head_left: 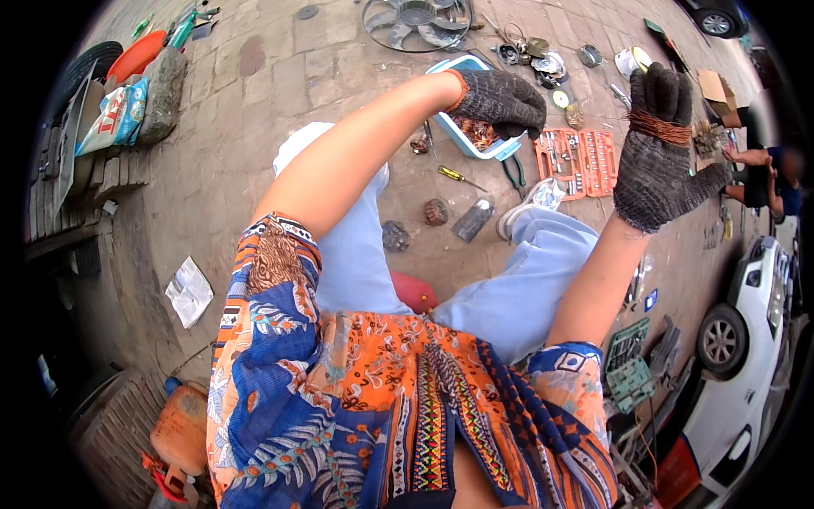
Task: The person sits on the ground and uses a screwdriver to disassemble small cylindrical electrical components, likely motor armatures. They remove the copper windings from the metal cores and place the parts into a blue plastic container. The person repeats this process for several components.
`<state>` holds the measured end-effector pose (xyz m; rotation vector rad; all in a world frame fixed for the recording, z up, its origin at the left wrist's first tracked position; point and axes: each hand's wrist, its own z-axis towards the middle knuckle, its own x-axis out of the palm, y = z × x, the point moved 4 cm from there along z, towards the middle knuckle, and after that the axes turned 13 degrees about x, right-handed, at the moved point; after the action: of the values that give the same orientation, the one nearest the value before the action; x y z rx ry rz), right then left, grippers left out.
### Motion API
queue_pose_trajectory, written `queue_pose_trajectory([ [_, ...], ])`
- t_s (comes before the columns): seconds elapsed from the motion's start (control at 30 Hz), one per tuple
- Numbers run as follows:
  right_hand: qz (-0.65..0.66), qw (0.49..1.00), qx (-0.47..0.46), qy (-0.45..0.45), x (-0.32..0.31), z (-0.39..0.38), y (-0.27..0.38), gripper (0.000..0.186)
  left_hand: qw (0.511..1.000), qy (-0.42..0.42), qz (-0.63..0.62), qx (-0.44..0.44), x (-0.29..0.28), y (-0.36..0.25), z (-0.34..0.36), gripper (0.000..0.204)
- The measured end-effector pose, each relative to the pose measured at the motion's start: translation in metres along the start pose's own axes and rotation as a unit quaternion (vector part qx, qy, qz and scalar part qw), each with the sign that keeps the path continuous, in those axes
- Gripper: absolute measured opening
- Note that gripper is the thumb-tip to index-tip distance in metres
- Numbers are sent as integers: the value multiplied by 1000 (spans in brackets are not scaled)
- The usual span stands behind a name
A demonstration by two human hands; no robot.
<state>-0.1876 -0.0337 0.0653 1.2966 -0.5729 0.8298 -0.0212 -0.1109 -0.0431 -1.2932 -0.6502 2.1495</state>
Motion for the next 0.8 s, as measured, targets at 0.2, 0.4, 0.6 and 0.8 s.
queue_pose_trajectory([
  [0.2, -585, 808, 54, -41, -58, 17, -11, 81, 971, 59, 215, 85, -5, -19, -1, 30],
  [0.4, -582, 793, 174, 39, -116, -44, -59, 80, 972, -70, 135, 182, -18, -39, -4, 25],
  [0.6, 109, 977, 60, 171, 6, -22, 2, 81, 979, 47, -193, -46, 39, -28, 10, 25],
  [0.8, -447, 885, 59, -113, -66, 2, 27, 100, 986, 165, 2, -14, 53, -20, 14, 25],
])
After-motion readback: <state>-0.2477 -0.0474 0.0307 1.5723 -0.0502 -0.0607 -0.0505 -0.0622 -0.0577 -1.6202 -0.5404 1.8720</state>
